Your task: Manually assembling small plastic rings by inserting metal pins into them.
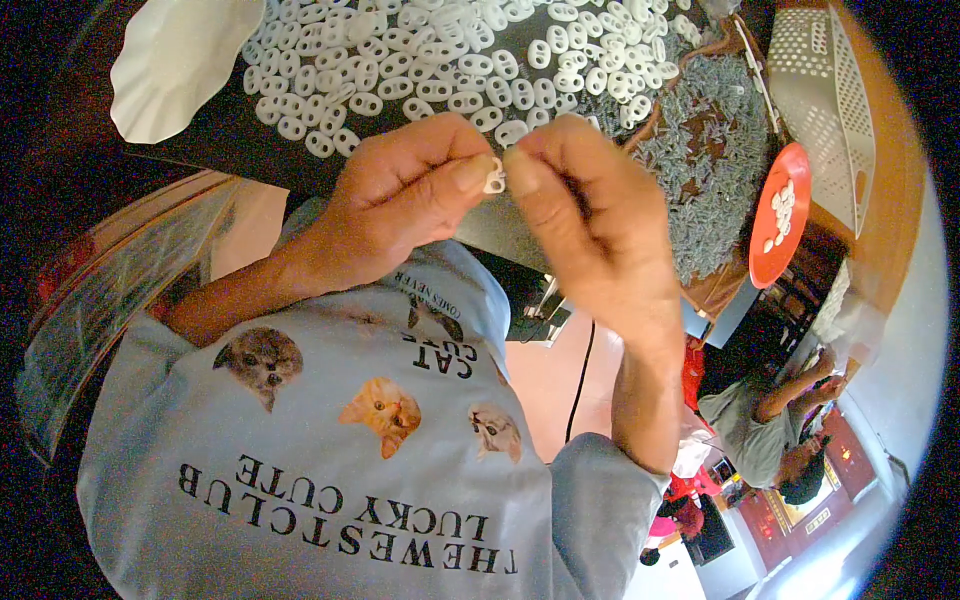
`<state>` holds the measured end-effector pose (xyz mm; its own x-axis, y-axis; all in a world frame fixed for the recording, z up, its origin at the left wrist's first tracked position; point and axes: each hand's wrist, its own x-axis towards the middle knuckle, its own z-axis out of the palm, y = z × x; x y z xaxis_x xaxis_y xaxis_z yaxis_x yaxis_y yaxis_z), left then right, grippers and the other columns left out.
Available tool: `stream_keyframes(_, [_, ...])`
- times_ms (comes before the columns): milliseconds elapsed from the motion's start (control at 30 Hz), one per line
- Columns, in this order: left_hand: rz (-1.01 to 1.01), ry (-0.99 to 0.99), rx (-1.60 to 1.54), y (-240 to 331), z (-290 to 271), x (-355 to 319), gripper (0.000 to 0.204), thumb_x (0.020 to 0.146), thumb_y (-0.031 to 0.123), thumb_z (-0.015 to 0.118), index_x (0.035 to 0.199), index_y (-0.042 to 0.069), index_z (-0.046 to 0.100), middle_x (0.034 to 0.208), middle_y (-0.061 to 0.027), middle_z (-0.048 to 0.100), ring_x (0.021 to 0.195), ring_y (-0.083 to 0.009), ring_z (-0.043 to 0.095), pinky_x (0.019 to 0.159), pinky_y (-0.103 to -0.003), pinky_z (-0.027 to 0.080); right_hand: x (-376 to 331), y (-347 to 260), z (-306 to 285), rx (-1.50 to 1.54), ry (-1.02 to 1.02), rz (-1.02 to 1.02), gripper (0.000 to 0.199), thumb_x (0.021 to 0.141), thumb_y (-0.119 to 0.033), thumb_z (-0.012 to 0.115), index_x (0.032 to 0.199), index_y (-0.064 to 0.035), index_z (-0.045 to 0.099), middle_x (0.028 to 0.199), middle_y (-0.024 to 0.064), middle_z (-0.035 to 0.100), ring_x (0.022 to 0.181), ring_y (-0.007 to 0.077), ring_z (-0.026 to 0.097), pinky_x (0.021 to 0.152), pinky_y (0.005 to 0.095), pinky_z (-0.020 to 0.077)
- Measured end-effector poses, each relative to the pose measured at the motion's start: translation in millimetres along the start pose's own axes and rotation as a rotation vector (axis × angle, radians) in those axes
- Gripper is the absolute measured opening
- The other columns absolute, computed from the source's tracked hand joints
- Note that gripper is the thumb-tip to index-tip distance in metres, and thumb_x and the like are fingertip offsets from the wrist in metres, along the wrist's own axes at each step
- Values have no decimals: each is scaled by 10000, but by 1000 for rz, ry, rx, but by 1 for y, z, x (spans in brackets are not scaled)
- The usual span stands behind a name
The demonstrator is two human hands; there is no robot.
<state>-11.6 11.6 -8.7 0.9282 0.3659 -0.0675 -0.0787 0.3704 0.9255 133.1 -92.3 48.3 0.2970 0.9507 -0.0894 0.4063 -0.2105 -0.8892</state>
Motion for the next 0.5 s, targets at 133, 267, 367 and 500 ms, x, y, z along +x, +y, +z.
stream_keyframes(133, [-25, 42, -12, 4, -3, 1, 184, 952, 206, 460, 864, 53, 515, 638, 52, 410, 521, -19, 330, 444, -186, 265, 25, 3, -11, -284, 206, 36, 81, 876, -79, 556, 907, -4, 556, 701, 82, 529, 605, 132, 474, 559, 258, 409])
stream_keyframes(267, [-80, 43, -48, 3, -5, -1, 183, 950, 203, 464, 869, 49, 519, 634, 51, 411, 518, -19, 327, 446, -186, 265, 50, 16, -13, -888, 172, -287, 96, 841, -122, 558, 885, -36, 562, 794, 155, 583, 683, 320, 586, 596, 379, 467])
stream_keyframes(367, [-43, 42, -5, 1, -6, 0, 175, 945, 196, 472, 864, 51, 526, 632, 51, 416, 523, -17, 339, 452, -186, 275, 63, 21, -6, -998, 136, -253, 134, 849, -176, 539, 848, -43, 555, 822, 170, 588, 722, 365, 585, 608, 423, 463])
stream_keyframes(500, [-34, 27, 55, -1, -10, 2, 160, 937, 182, 482, 857, 53, 536, 631, 53, 427, 534, -17, 360, 466, -191, 294, 77, 17, -3, -978, 133, -279, 128, 842, -143, 562, 906, -34, 582, 847, 153, 607, 756, 351, 594, 645, 395, 466])
